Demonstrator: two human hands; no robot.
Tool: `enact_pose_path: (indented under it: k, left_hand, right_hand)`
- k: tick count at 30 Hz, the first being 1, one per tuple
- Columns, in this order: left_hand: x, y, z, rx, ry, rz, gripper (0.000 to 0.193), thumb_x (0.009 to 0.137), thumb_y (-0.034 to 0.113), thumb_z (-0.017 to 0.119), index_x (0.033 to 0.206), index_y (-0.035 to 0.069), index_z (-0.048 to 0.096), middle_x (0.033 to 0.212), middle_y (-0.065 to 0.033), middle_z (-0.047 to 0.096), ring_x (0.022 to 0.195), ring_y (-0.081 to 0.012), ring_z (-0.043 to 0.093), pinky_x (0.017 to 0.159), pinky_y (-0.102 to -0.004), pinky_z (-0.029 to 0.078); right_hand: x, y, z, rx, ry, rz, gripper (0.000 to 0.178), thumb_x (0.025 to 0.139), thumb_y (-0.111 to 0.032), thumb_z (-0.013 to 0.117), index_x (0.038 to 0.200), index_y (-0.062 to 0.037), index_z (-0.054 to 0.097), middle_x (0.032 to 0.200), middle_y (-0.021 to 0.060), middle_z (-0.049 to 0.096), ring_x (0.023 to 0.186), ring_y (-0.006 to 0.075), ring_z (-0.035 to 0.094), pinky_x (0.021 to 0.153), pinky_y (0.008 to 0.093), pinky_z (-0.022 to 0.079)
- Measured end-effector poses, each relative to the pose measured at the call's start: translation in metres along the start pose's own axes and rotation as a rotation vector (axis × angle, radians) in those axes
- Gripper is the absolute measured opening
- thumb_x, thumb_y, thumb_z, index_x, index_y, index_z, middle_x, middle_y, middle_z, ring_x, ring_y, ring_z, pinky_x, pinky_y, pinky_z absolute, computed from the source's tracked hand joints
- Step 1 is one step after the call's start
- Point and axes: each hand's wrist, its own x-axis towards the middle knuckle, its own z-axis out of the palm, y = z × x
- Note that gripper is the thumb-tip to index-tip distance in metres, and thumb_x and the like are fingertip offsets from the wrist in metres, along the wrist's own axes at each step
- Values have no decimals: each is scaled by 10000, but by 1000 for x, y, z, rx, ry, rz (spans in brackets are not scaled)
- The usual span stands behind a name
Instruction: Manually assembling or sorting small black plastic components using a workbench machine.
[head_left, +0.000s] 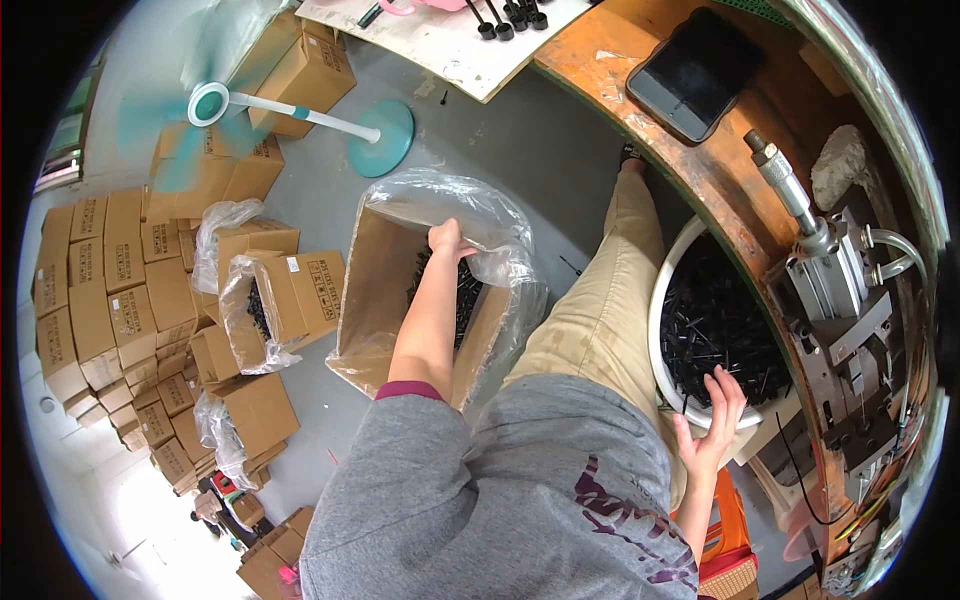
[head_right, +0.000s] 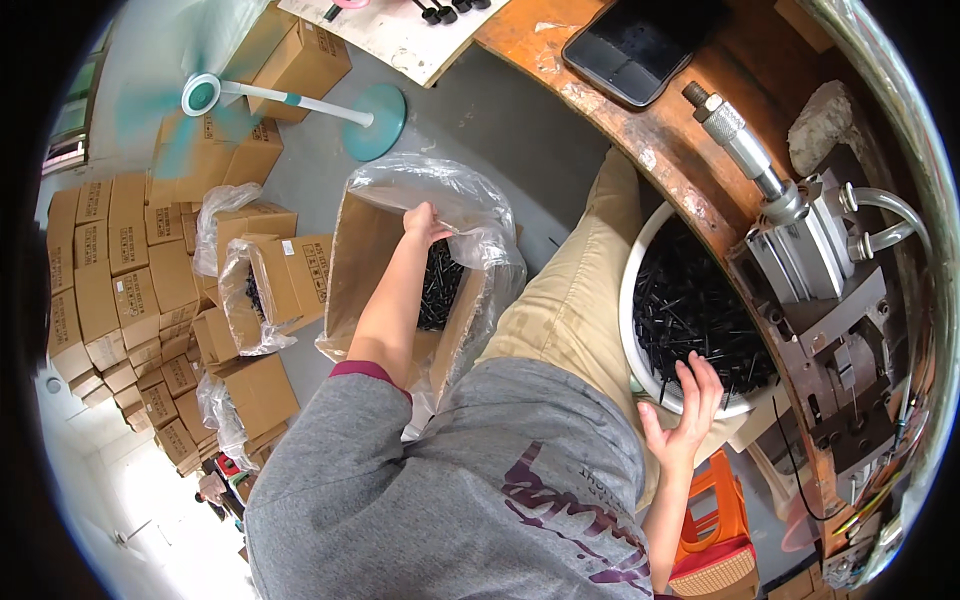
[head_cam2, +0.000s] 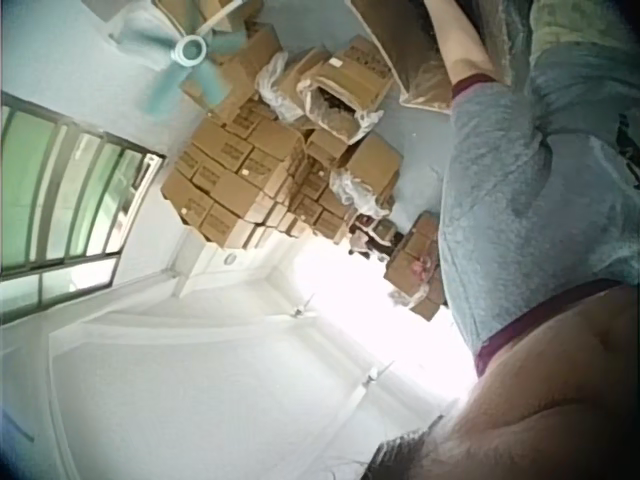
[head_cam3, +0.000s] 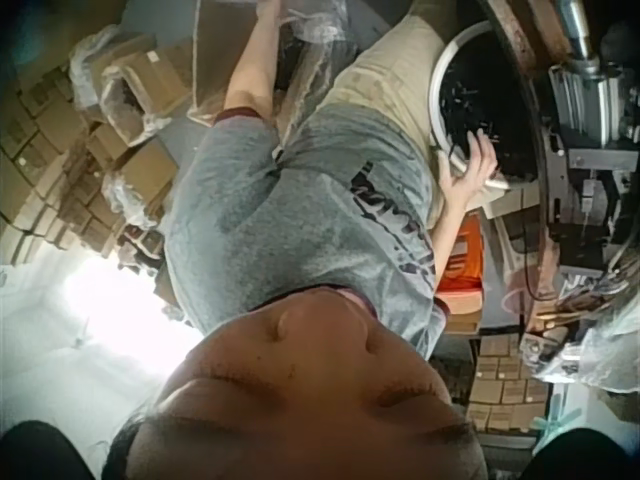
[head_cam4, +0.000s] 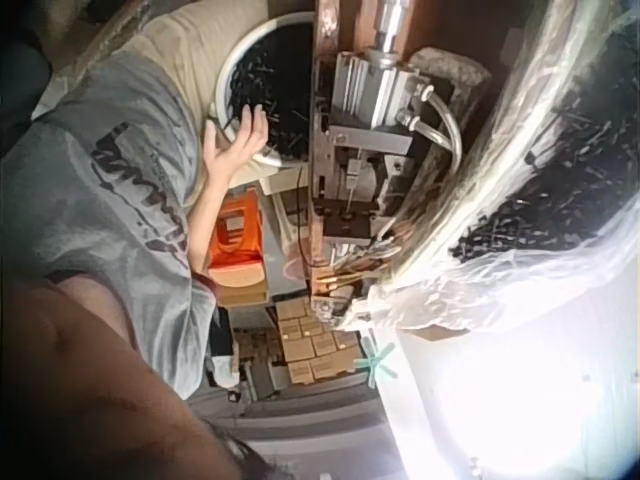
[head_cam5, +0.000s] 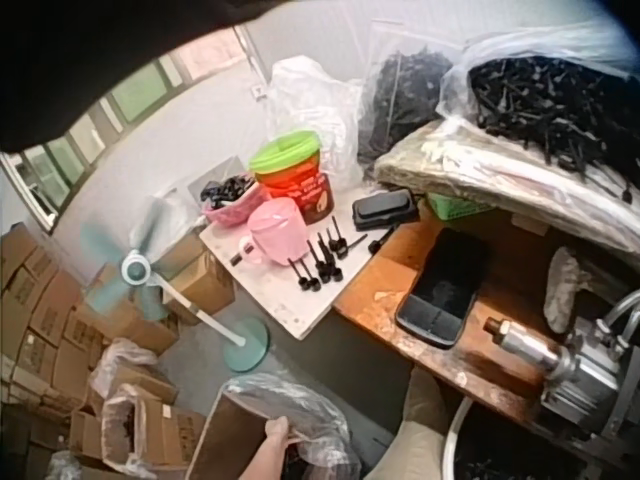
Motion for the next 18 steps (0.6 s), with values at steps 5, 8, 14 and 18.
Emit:
enact_pose_path:
  k: [5,8,14,18]
  left_hand:
    - [-8,2,7,462,159,295,343,792,133,604,1058,-81,644,995,-230,683,890,-350,698,744,-439,563]
    - [-19,41,7,673,177,324,325,766,107,613,1004,-107,671,1001,-259,695,902,-321,708,758,-402,555]
    - [-18,5,18,166,121,37,338,904,228,580,1002,-89,638,859,-168,683,666,-302,700,517,-414,625]
    - [-15,4,-5,391,-24,-52,401,877,262,592,1118,-57,631,1130,-242,651,881,-310,710,627,-378,598]
  right_hand:
    - [-5,-9,6,47,6,36,553,765,-318,737,1174,25,591,1231,207,582,1143,390,525,997,476,389]
    - [-12,-4,15,86,22,73,515,757,-246,739,1161,36,588,1214,208,588,1112,380,537,977,467,402]
    - [-3,-17,12,115,18,67,481,758,-218,734,1143,35,596,1154,197,616,1086,371,550,965,452,410]
    - [-1,-17,9,105,15,82,448,755,-209,731,1111,34,609,1123,188,628,1068,370,559,950,445,421]
